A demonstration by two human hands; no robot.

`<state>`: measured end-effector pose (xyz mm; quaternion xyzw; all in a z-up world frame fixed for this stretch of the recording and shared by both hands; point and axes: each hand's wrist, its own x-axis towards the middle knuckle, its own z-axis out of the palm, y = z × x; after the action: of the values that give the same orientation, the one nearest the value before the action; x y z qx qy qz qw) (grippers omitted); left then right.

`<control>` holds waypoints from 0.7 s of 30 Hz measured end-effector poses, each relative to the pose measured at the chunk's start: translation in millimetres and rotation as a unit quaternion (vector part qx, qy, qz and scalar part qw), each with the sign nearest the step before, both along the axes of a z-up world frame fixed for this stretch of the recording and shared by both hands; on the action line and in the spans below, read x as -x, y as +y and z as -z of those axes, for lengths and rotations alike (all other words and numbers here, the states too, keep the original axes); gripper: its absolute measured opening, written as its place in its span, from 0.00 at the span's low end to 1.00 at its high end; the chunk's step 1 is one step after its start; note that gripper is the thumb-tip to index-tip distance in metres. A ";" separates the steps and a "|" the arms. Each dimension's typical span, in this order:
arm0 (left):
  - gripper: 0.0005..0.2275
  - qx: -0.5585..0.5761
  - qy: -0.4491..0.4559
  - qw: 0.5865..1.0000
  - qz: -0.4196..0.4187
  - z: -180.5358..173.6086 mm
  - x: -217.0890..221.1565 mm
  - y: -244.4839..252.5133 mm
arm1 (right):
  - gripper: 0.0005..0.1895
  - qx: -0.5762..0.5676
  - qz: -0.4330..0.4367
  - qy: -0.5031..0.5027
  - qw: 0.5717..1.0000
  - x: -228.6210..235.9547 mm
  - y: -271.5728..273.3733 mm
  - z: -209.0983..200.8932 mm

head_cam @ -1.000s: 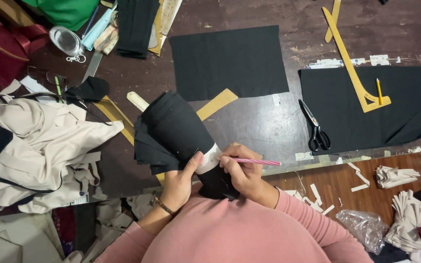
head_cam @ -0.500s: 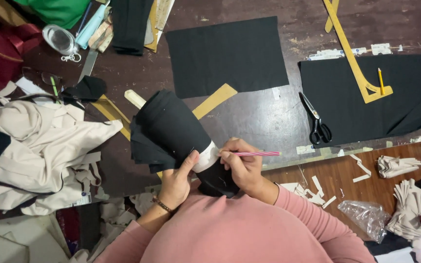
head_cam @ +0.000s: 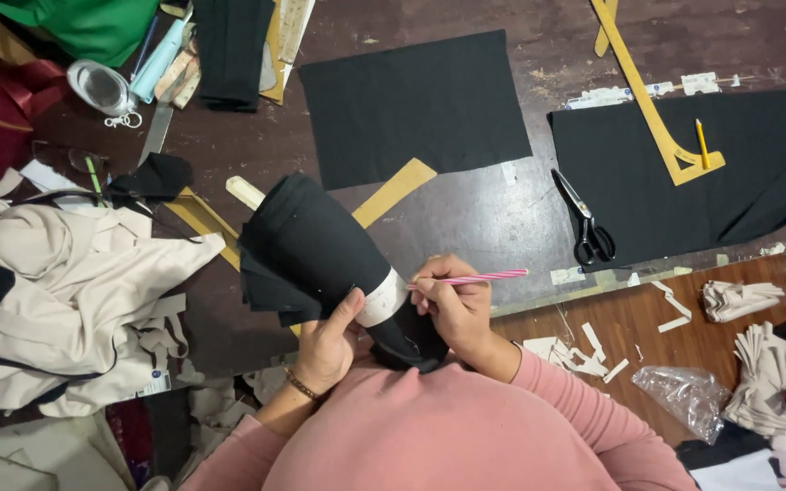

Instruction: The person cuts a piece of black fabric using shears, guided by a yellow template. They then bundle the cut pieces with a white strip and mark them with a pink pencil. The person continues cutting additional fabric pieces using the same template and shears.

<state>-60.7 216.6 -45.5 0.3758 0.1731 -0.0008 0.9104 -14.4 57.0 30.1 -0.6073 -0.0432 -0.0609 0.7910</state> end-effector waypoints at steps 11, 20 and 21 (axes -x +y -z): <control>0.19 -0.061 0.051 0.997 -0.006 -8.5 0.4 1.1 | 0.05 0.053 -0.003 -0.019 0.998 -2.3 -5.3 9.8; 0.21 -0.061 0.026 0.998 -0.025 -87.2 -14.3 18.7 | 0.06 0.020 -0.003 -0.035 0.999 -5.0 4.8 3.4; 0.21 -0.072 0.019 0.997 -0.018 -91.1 -14.5 20.2 | 0.06 0.001 0.008 -0.031 1.000 -5.2 6.2 3.2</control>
<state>-46.2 236.9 45.6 0.4371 0.1969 0.0208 0.8773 -9.2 63.2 26.8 -0.6063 -0.0627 -0.0854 0.7881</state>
